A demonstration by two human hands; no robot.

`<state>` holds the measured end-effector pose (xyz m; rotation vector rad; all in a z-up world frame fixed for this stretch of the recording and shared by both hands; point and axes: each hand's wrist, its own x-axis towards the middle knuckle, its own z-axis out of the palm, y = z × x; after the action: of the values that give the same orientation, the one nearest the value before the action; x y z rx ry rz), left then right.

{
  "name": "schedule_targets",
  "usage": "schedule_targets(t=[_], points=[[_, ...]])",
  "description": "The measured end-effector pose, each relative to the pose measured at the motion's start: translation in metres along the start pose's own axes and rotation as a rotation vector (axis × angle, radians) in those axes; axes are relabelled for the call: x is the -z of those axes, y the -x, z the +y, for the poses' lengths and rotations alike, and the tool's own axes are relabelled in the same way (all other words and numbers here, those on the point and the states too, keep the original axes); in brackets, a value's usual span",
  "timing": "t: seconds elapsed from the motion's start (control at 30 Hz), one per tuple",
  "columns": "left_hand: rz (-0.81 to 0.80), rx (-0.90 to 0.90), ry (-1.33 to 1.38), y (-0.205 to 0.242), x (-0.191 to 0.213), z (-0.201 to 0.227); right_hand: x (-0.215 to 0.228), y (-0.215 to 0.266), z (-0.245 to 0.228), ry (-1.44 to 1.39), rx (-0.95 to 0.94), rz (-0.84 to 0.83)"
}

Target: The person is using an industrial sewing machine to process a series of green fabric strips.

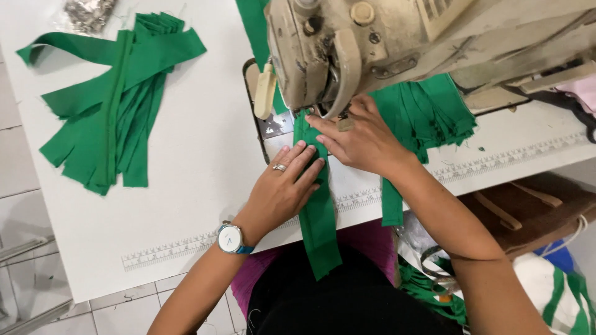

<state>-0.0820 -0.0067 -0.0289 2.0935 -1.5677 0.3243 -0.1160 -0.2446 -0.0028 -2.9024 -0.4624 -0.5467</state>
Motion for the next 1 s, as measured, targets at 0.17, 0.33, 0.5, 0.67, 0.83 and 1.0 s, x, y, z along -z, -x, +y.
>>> schedule_targets(t=[0.17,0.33,0.5,0.67,0.83,1.0], points=[[0.080,-0.004,0.082,-0.010,0.023,0.006,0.058,0.028,0.044,0.049,-0.133,0.123],[0.177,-0.024,0.157,-0.012,0.029,0.004,0.066,0.075,0.105,0.239,-0.433,0.230],[0.208,0.011,0.133,-0.011,0.030,0.003,0.055,0.080,0.096,0.302,-0.622,0.128],[0.264,-0.007,0.128,-0.012,0.033,0.004,0.077,0.080,0.092,0.027,-0.582,0.281],[0.326,-0.021,0.171,-0.029,0.053,0.035,0.116,0.065,0.024,-0.079,-0.488,0.222],[0.239,0.065,0.385,-0.043,0.066,0.089,0.152,0.048,-0.083,-0.560,-0.130,-0.018]])
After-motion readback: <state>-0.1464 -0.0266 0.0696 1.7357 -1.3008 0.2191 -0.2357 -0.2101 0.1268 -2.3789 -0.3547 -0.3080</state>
